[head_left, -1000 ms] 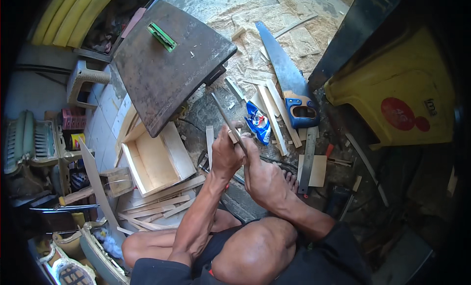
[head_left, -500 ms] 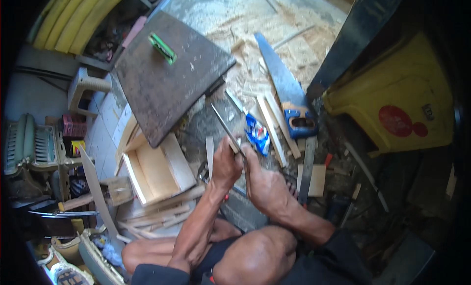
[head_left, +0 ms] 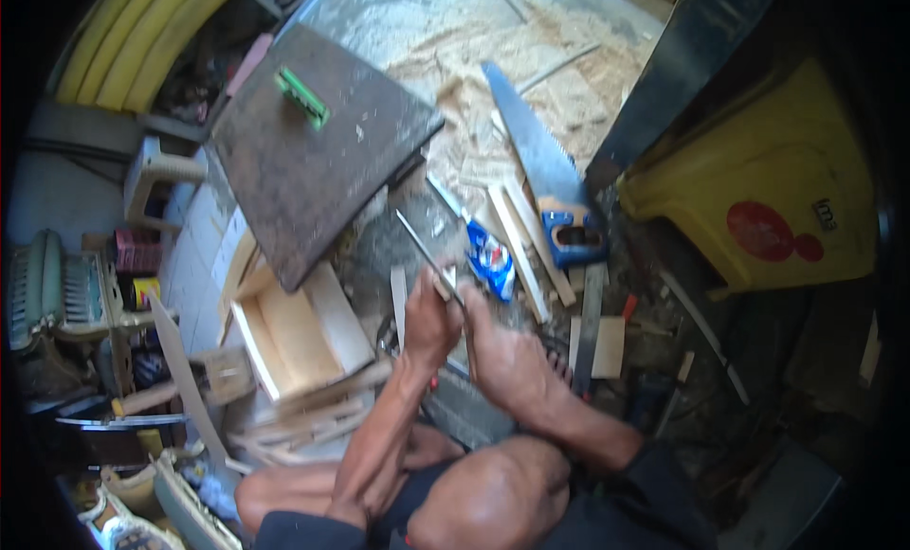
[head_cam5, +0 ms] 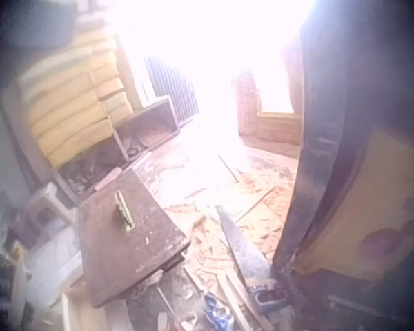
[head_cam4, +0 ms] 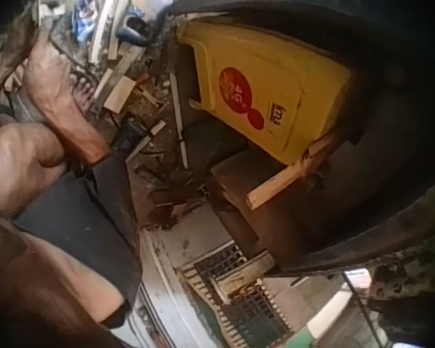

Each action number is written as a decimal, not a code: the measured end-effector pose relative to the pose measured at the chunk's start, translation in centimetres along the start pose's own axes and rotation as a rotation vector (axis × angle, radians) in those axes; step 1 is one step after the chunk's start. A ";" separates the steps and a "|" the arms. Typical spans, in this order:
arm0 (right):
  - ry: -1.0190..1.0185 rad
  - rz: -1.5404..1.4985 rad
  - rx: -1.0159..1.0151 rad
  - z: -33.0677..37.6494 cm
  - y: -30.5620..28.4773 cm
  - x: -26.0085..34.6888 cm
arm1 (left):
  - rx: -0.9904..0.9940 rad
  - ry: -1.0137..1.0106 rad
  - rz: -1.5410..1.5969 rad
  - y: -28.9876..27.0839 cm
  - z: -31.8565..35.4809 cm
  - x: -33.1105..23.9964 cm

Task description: The person pieces together and secures thin wooden strips to form the frame for the top of a small wooden box, using a drill and glue.

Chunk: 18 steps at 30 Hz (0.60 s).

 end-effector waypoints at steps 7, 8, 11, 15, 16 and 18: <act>-0.007 0.114 0.019 -1.2 -0.6 -0.1 | 0.018 0.020 0.025 0.6 -0.8 0.8; 0.026 0.172 0.058 -0.7 -0.7 -0.1 | 0.021 0.041 0.027 0.9 -0.3 0.9; -0.015 0.282 0.014 -0.4 -1.7 -0.1 | 0.000 0.042 -0.001 1.2 -0.5 1.0; -0.055 -0.011 -0.142 -0.7 -3.3 0.1 | -0.035 0.045 0.022 1.1 -0.2 1.2; -0.073 -0.045 -0.229 -0.4 -3.4 0.1 | -0.039 0.065 0.035 1.0 -0.3 0.8; -0.043 -0.044 -0.182 -0.4 -3.0 0.1 | -0.010 0.064 0.030 0.7 0.0 0.8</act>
Point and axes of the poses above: each hand's wrist, its own z-axis away from the middle knuckle, its own y-axis out of the palm, x = y × z, the point moved 7 cm from there along -z, towards the middle knuckle, and after that the axes turned 12 degrees about -y, right-handed, at the moved point
